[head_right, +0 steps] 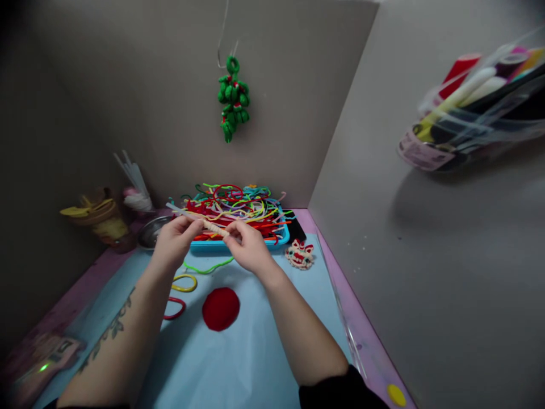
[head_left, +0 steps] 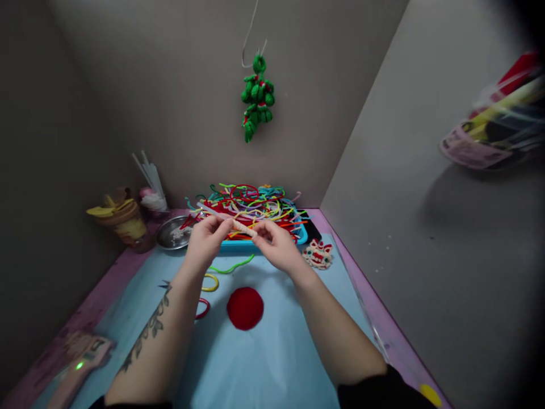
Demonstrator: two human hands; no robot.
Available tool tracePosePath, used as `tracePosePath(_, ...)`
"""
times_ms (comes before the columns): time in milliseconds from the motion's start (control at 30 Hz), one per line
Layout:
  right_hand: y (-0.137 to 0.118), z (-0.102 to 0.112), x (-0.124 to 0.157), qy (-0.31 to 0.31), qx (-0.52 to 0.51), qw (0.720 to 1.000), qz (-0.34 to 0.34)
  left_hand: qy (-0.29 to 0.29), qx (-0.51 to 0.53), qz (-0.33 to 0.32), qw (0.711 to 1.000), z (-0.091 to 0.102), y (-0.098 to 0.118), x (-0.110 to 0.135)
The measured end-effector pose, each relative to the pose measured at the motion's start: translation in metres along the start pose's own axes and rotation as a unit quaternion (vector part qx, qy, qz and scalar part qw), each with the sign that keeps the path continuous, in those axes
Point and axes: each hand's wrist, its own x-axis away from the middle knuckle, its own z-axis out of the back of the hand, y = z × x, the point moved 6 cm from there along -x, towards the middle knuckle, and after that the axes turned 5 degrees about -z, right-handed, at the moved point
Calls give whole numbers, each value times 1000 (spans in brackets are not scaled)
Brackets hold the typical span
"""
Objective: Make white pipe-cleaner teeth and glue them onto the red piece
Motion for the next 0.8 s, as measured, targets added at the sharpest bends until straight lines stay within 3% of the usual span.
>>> tracePosePath(100,-4,0,0,-12,11,1000,6,-18,-11,-10,1000,-1,2,0)
tracePosePath(200,-10,-3,2,-44,-19,999,8,-91,-27,-40,995,-11,5,3)
tracePosePath(333,-5,-12,3,-91,-129,986,-58,-168,-42,-91,981,-24,14,10)
tracePosePath(433,4,-16,4,-102,-196,969,-107,-166,-59,-104,979,-25,22,12)
tracePosePath(633,10,-15,1,-96,-261,953,-119,-161,-126,-134,970,-23,32,11)
tracePosePath(800,10,-21,4,-151,-320,923,-154,-153,-138,-177,963,-22,34,13)
